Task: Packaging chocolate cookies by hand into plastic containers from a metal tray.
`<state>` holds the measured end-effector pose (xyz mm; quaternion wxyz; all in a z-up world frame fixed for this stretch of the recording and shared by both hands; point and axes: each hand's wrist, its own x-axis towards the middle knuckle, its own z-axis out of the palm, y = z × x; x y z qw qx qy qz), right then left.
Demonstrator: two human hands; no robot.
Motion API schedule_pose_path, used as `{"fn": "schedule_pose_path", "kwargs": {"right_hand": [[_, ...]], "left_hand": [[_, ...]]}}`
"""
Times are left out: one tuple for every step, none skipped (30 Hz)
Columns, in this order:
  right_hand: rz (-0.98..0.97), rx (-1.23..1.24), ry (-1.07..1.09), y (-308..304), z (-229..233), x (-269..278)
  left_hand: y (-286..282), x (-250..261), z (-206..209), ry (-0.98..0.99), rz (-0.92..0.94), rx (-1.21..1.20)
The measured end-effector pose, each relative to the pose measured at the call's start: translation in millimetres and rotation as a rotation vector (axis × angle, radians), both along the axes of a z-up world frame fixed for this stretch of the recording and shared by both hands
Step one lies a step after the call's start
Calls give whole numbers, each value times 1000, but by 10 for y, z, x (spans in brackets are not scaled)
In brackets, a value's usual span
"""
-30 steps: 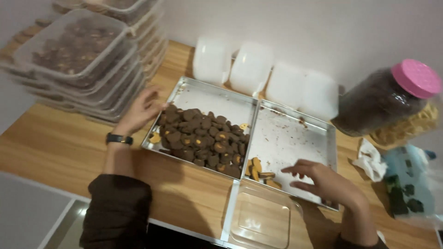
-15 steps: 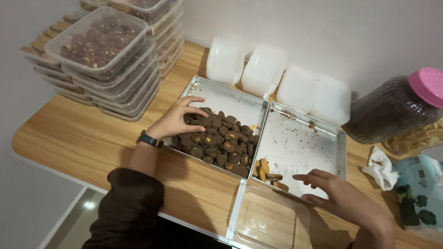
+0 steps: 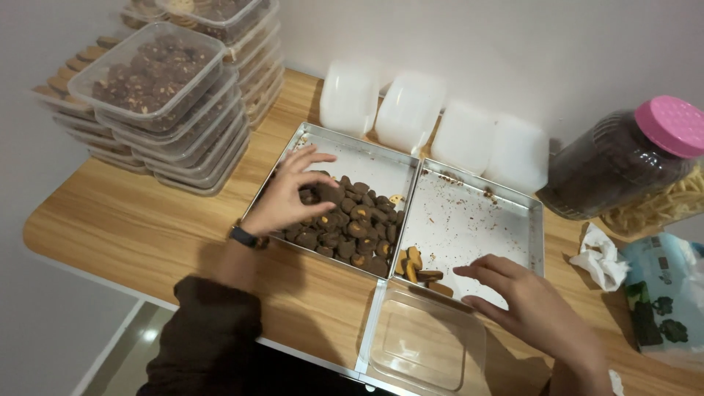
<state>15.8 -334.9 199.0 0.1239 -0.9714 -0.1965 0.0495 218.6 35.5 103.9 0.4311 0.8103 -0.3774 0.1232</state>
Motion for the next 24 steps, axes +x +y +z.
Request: {"fn": "schedule_pose_path", "kwargs": {"right_hand": [[-37,87,8,59,47,-5],[-73,174,17,117,94,-8],[-74,174,16,159,101,-8],[-74,345,32,201,104,-5],[-75,515,52,244,102,-15],[-77,515,55,231,33,27],[-17,602,110,219,-41,60],[44,690,166,205,-115,94],[41,690,170,215,-108,103],[104,800,267,223,-99,111],[167,912,363,235,-92,126],[164,913,363,186,-172,123],[193,925,377,139,-247,128],[223,936,390,92,-319,132],[221,938,387,90,-324,127],[297,988,393,90,-330,121],[375,1037,398,93,-340,115],[374,1039,395,94,-330,103],[355,1046,403,94,-319,87],[336,1054,411,94,-310,73],[334,1056,413,116,-301,70],[309,1045,415,139,-294,69],[285,1035,418,163,-289,67],[283,1037,423,179,-279,75]], "left_hand": [[-92,-131,99,-20,-36,-32],[-184,-261,198,-41,-71,-65],[-306,-414,237,-42,-72,-65],[-428,-565,273,-170,-161,-101],[-550,-730,295,-295,-251,-137],[-664,-870,342,-292,-253,-138],[-777,-1014,383,-288,-322,-130],[-891,-1157,426,-284,-391,-123],[-915,-1219,488,-280,-391,-124],[-941,-1280,552,-279,-465,-165],[-964,-1332,620,-281,-541,-203],[-994,-1335,598,-279,-543,-203],[-1021,-1329,583,-256,-563,-219],[-1049,-1324,571,-233,-583,-235],[-1081,-1321,545,-234,-586,-233],[-1112,-1319,517,-242,-587,-240],[-1139,-1318,486,-251,-587,-247],[-1133,-1332,508,-253,-589,-245],[-1127,-1353,530,-237,-585,-257],[-1121,-1372,549,-222,-580,-269],[-1125,-1371,525,-218,-581,-269],[-1127,-1370,499,-220,-577,-253],[-1126,-1372,471,-220,-572,-238],[-1121,-1373,451,-215,-572,-238]]}}
